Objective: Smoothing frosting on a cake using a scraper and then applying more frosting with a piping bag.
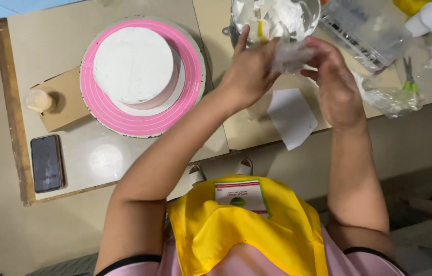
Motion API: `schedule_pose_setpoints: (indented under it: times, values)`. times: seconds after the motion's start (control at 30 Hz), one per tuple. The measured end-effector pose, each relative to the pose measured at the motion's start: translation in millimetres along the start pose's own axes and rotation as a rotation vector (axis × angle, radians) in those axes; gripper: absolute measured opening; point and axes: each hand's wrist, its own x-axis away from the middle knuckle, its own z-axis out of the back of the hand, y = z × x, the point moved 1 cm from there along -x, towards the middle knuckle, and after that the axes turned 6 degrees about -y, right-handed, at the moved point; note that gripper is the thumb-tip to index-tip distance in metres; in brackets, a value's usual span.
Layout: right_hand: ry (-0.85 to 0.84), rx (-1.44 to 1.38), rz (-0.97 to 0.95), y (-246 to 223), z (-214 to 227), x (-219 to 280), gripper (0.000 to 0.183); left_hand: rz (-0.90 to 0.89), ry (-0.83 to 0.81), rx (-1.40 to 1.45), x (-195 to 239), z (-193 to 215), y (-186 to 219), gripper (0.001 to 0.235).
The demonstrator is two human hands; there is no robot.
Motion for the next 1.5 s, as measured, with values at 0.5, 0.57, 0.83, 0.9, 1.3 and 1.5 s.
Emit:
schedule_pose_setpoints:
  times: [0.5, 0.57, 0.83, 0.9, 1.3, 1.5]
  values:
    - [-0.022, -0.185, -0.009, -32, -30, -57, 0.045, 0.512, -0.015, 0.912, -65, 68, 54, 0.020]
    - [-0.073, -0.167, -0.020, -33, -37, -58, 0.042, 0.604, 0.065, 1.026, -67, 79, 55, 0.010]
    - [-0.122, -0.041, -0.021, -30, -35, -56, 0.037, 0.753, 0.223, 0.911, -64, 89, 41, 0.022]
    - [-0.018, -0.409, -0.119, -50, -34, -58, 0.025, 0.610, 0.250, 0.735, -60, 79, 25, 0.040]
    - [-0.299, -0.188, 0.007, -24, -40, -45, 0.109, 0.255, 0.486, -0.476, 13, 45, 40, 0.020]
    - [0.151, -0.078, 0.214, 7, -61, -40, 0.014, -0.016, 0.417, -0.173, 69, 44, 122, 0.007]
